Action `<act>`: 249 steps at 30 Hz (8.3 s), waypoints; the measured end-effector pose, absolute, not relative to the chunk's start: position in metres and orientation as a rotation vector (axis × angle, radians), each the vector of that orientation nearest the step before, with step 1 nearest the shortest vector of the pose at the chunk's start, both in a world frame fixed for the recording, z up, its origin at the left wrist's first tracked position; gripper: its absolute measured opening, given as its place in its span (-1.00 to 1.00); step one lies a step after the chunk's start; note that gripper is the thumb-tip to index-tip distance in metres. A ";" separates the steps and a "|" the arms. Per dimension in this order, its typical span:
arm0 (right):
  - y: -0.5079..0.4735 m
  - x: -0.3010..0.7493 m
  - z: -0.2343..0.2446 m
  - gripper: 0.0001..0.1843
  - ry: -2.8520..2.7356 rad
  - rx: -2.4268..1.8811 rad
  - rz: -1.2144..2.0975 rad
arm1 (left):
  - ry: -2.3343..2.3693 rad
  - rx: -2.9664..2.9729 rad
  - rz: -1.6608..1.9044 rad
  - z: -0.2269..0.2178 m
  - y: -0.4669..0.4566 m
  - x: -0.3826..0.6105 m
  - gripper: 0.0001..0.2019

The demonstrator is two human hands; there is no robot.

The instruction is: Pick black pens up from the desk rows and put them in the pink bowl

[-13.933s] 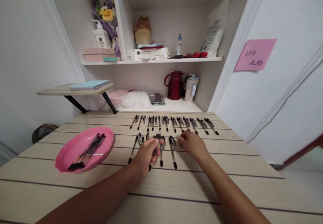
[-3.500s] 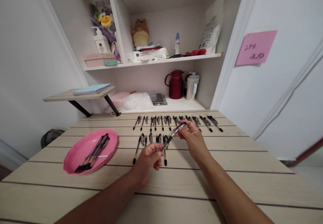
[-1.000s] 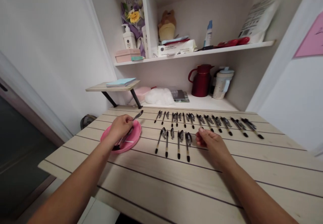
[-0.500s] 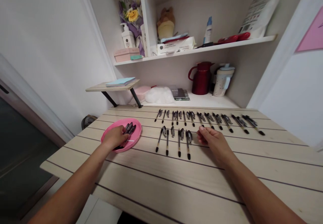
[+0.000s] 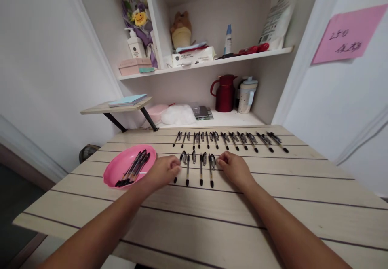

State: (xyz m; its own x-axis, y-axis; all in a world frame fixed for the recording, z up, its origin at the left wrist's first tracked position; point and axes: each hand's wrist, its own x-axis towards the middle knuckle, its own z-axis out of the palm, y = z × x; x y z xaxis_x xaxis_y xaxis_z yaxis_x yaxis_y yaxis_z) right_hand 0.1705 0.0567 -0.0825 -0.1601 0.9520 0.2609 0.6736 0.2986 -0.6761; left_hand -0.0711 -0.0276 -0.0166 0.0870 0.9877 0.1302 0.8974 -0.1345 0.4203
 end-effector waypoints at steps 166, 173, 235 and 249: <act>0.036 0.160 -0.059 -0.85 -1.085 -0.686 1.753 | 1.374 1.575 1.001 -0.054 -0.032 0.004 -0.80; 0.040 0.165 -0.056 -0.72 -1.211 -0.807 1.583 | 1.341 1.440 1.057 -0.052 -0.031 0.002 -0.83; 0.035 0.160 -0.050 -0.66 -1.324 -0.817 1.424 | 1.150 1.069 1.015 -0.049 -0.025 0.001 -0.76; 0.031 0.157 -0.048 -0.66 -1.342 -0.816 1.530 | 1.317 1.411 1.066 -0.047 -0.025 -0.005 -0.80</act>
